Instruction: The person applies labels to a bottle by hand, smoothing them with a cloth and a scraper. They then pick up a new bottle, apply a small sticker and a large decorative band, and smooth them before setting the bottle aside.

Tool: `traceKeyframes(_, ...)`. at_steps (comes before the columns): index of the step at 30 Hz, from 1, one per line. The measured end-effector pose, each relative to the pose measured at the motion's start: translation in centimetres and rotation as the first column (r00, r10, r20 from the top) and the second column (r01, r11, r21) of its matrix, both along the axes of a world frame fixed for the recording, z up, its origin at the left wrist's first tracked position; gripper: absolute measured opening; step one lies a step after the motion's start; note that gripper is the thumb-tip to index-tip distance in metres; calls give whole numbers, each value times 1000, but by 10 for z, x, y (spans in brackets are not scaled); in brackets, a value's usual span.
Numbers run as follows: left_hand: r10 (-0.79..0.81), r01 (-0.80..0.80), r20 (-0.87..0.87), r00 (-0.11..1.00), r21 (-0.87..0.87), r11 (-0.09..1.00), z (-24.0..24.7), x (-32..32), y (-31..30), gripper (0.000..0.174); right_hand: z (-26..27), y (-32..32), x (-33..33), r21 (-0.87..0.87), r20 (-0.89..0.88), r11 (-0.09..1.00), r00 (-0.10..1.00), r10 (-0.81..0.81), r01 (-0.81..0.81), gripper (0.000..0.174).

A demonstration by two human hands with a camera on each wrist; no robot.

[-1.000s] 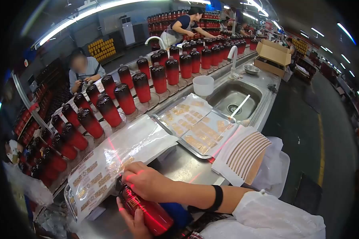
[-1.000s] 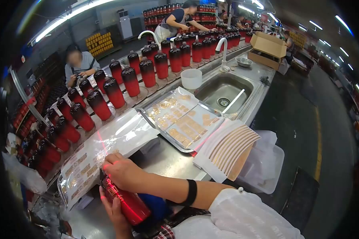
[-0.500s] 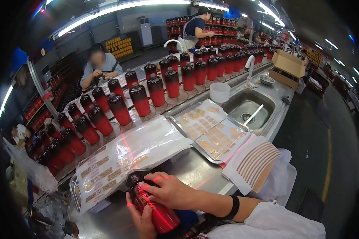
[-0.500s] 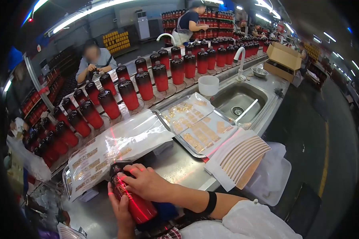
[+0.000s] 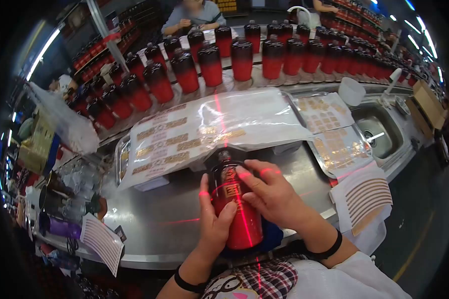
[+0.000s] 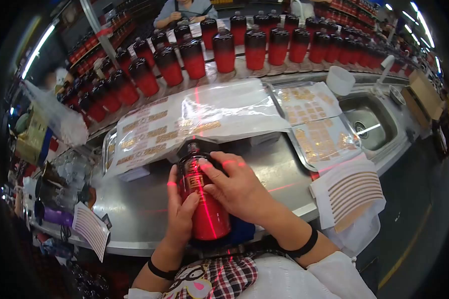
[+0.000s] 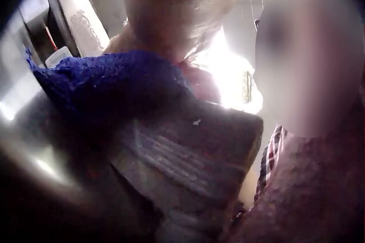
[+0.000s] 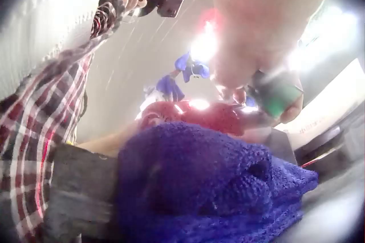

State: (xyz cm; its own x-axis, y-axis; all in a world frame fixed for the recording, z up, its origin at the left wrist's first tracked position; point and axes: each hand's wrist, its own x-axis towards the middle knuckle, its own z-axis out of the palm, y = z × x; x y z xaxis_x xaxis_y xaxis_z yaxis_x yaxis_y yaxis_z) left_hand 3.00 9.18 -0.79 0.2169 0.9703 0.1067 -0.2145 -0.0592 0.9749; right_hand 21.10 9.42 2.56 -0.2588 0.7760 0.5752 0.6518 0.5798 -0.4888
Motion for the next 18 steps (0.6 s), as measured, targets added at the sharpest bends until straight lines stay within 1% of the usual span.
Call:
traceKeyframes(5, -23, 23, 26, 999, -3, 1000, 7, 3, -2, 85, 1, 1, 0, -9, 15, 1000, 1000, 11, -11, 48)
traceKeyframes(8, -9, 11, -43, 999, 51, 999, -1, 0, 1, 80, 2, 2, -1, -23, 17, 1000, 1000, 6, -6, 48)
traceKeyframes(11, -13, 24, 131, 991, -82, 996, 12, -3, 7, 69, 5, 2, 0, -41, 7, 999, 1000, 8, -7, 49)
traceKeyframes(14, -30, 35, 90, 995, -53, 998, 31, -5, 27, 54, 5, 3, 1, -46, 9, 999, 1000, 13, -12, 50)
traceKeyframes(17, -28, 27, -65, 997, -12, 1000, 25, -3, 45, 46, 5, 5, 1, -45, 11, 999, 1000, 16, -16, 50)
traceKeyframes(18, -37, 35, -55, 998, -38, 999, 22, -3, 47, 44, 5, 5, 1, -39, 13, 999, 1000, 18, -18, 51)
